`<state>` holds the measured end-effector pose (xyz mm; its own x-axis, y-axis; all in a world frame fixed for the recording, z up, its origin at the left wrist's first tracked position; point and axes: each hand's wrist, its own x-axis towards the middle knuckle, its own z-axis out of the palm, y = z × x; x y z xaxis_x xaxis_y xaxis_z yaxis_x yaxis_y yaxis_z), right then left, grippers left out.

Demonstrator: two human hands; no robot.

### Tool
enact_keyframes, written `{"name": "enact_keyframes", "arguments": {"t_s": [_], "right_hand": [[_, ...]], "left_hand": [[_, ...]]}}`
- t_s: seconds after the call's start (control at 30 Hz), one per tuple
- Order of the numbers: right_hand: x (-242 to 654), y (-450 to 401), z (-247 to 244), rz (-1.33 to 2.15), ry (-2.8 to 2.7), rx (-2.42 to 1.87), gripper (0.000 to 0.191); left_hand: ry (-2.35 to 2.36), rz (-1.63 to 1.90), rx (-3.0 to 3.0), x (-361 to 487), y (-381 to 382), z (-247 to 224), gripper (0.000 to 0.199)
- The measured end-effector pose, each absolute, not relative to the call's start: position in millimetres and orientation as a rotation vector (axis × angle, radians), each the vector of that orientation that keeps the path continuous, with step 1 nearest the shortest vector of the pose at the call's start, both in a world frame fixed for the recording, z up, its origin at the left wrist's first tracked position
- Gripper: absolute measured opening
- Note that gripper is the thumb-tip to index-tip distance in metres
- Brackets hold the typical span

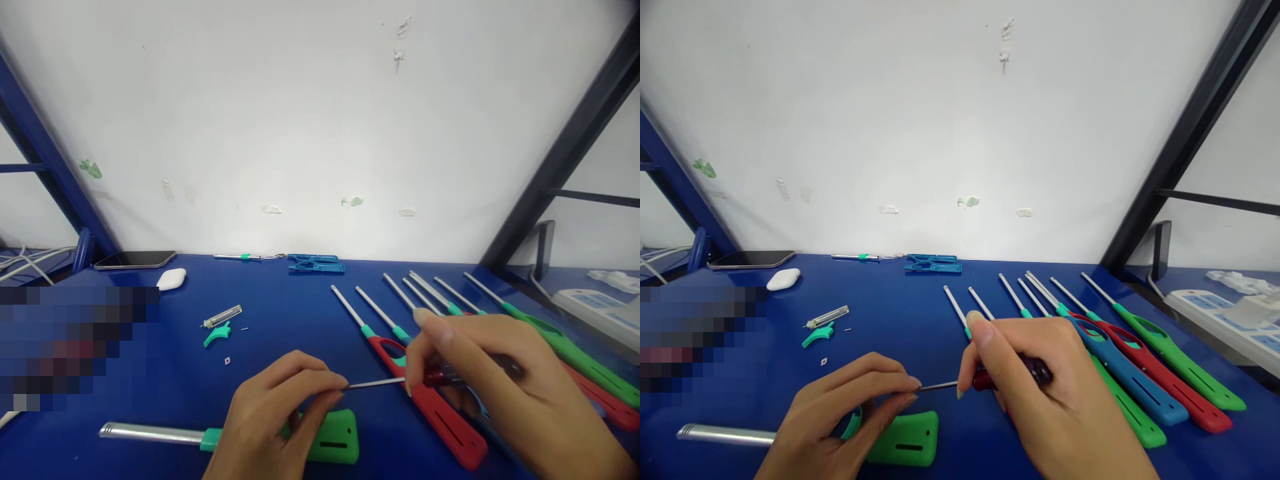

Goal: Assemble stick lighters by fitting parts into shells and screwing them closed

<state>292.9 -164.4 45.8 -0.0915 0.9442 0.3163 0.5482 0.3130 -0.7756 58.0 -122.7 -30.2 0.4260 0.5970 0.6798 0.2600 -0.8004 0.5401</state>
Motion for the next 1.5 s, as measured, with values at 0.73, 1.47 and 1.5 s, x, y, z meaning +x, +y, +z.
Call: {"name": "enact_keyframes", "arguments": {"t_s": [0.73,1.47,1.5], "right_hand": [[283.4,-167.2,50.6,0.541,-1.716,-1.384,0.048],[270.2,-182.3,56.0,0.127,-2.057,-1.263,0.034],[269.9,-182.2,54.6,0.114,-2.070,-1.280,0.034]], "left_hand": [[0.728,1.337,2.335,59.4,-125.6,-30.8,0.029],[0.714,1.039,2.399,66.7,-130.0,-42.5,0.040],[0.718,1.026,2.400,66.3,-129.4,-43.2,0.039]]}}
